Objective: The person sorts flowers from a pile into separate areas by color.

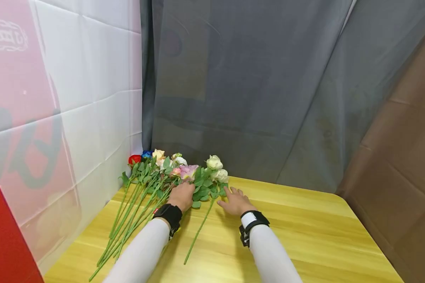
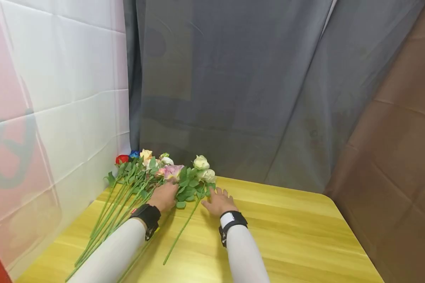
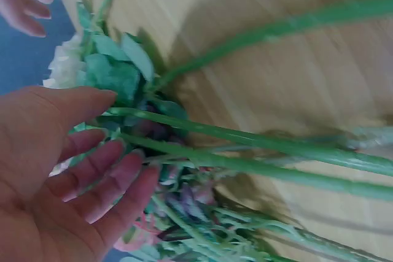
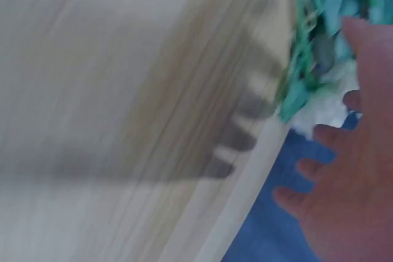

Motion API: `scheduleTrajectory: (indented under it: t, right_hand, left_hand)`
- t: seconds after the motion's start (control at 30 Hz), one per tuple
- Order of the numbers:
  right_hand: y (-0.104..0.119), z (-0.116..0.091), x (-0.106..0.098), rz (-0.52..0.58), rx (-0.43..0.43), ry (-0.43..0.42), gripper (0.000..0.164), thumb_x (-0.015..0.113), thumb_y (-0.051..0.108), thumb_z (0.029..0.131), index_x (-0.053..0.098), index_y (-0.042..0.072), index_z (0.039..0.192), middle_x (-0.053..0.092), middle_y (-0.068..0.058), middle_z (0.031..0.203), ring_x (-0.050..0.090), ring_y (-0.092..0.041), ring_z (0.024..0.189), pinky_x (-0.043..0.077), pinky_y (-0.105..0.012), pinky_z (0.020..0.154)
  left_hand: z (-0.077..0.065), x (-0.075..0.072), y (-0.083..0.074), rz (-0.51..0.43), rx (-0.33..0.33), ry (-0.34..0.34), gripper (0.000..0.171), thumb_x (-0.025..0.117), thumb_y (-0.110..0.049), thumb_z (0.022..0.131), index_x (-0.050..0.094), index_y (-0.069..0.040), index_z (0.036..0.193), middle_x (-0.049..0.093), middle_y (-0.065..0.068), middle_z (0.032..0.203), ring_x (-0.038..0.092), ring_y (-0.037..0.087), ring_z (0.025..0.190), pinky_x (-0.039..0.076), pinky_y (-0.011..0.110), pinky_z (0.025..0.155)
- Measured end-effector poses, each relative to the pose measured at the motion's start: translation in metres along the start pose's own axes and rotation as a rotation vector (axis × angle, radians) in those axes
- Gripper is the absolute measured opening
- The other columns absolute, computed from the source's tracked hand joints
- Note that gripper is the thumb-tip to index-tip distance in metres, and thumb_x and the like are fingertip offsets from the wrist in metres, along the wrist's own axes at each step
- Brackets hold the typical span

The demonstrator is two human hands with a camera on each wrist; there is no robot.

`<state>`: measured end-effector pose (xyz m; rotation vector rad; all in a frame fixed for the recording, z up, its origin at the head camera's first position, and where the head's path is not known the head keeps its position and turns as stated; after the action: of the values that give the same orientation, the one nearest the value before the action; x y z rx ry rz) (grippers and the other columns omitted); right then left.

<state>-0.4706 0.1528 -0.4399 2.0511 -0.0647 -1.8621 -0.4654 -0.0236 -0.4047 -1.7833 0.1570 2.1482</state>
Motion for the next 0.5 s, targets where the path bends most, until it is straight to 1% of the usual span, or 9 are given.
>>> scheduleTrajectory:
  t: [0.07,0.1,0.17,0.23,0.3,0.37,0.43,0.47,0.5]
  right_hand:
    - [0.006,0.0,0.002,0.022,-0.018,0.009,0.073,0.056,0.045,0.103,0.031,0.007,0.16,0.031,-0.024,0.162,0.025,-0.048,0.15,0.03,-0.065,0.116]
    - [0.011,0.0,0.003,0.029,-0.03,0.017,0.072,0.057,0.043,0.103,0.033,0.006,0.159,0.033,-0.024,0.161,0.027,-0.047,0.149,0.032,-0.064,0.115]
    - [0.02,0.0,0.008,0.042,-0.057,0.032,0.069,0.06,0.039,0.102,0.038,0.004,0.157,0.038,-0.024,0.159,0.03,-0.046,0.148,0.032,-0.061,0.116]
    - [0.03,-0.001,0.012,0.045,-0.088,0.045,0.066,0.061,0.037,0.101,0.043,0.002,0.153,0.043,-0.023,0.155,0.035,-0.045,0.146,0.034,-0.059,0.116]
    - [0.038,-0.001,0.015,0.048,-0.125,0.05,0.062,0.062,0.035,0.101,0.047,0.001,0.15,0.048,-0.022,0.152,0.039,-0.044,0.144,0.036,-0.057,0.116]
    - [0.044,-0.002,0.016,0.066,-0.156,0.055,0.059,0.063,0.033,0.101,0.05,-0.001,0.148,0.052,-0.021,0.148,0.043,-0.042,0.141,0.039,-0.055,0.114]
    - [0.05,-0.004,0.016,0.084,-0.184,0.056,0.056,0.063,0.031,0.101,0.053,-0.002,0.145,0.056,-0.021,0.145,0.047,-0.041,0.138,0.042,-0.054,0.112]
    - [0.052,-0.005,0.015,0.091,-0.194,0.057,0.055,0.064,0.031,0.1,0.054,-0.003,0.143,0.057,-0.021,0.143,0.049,-0.04,0.137,0.043,-0.053,0.111]
    - [0.053,-0.006,0.014,0.096,-0.2,0.058,0.053,0.064,0.03,0.1,0.056,-0.003,0.141,0.058,-0.021,0.142,0.05,-0.04,0.136,0.044,-0.053,0.11]
  left_hand:
    - [-0.001,0.0,0.003,-0.015,-0.016,-0.018,0.011,0.074,-0.001,0.089,0.072,-0.006,0.098,0.071,0.014,0.096,0.071,0.032,0.087,0.06,0.048,0.073]
    - [-0.001,0.001,0.005,-0.02,-0.025,-0.024,0.009,0.073,0.0,0.09,0.072,-0.006,0.096,0.072,0.014,0.094,0.072,0.032,0.084,0.06,0.049,0.072]
    - [-0.001,0.002,0.007,-0.022,-0.042,-0.032,0.008,0.071,0.002,0.091,0.073,-0.006,0.093,0.073,0.015,0.094,0.072,0.033,0.083,0.06,0.05,0.072]
    - [0.0,0.005,0.01,-0.041,-0.055,-0.02,0.009,0.07,0.003,0.091,0.073,-0.005,0.092,0.073,0.015,0.094,0.072,0.034,0.085,0.06,0.051,0.074]
    - [0.002,0.007,0.014,-0.079,-0.069,0.027,0.011,0.068,0.005,0.092,0.071,-0.005,0.09,0.072,0.015,0.091,0.071,0.034,0.085,0.059,0.05,0.074]
    - [0.005,0.007,0.018,-0.114,-0.072,0.077,0.016,0.065,0.007,0.092,0.066,-0.006,0.082,0.067,0.011,0.083,0.068,0.028,0.078,0.057,0.044,0.071]
    - [0.008,0.004,0.021,-0.171,-0.066,0.124,0.028,0.063,0.01,0.09,0.058,-0.008,0.07,0.056,0.005,0.068,0.058,0.021,0.063,0.049,0.035,0.06]
    - [0.009,0.002,0.022,-0.202,-0.062,0.15,0.034,0.062,0.012,0.089,0.052,-0.01,0.064,0.048,0.002,0.061,0.05,0.018,0.056,0.042,0.032,0.056]
    - [0.011,-0.001,0.023,-0.239,-0.062,0.17,0.038,0.062,0.013,0.087,0.05,-0.011,0.06,0.044,0.0,0.057,0.046,0.015,0.051,0.039,0.029,0.052]
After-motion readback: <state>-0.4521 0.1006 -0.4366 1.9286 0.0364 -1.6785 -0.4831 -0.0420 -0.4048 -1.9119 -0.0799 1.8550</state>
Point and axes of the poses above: each hand's wrist, its own z-axis towards the middle knuckle, its own x-axis out of the palm, y = z × x, the point moved 10 cm from there along z, towards the middle knuckle
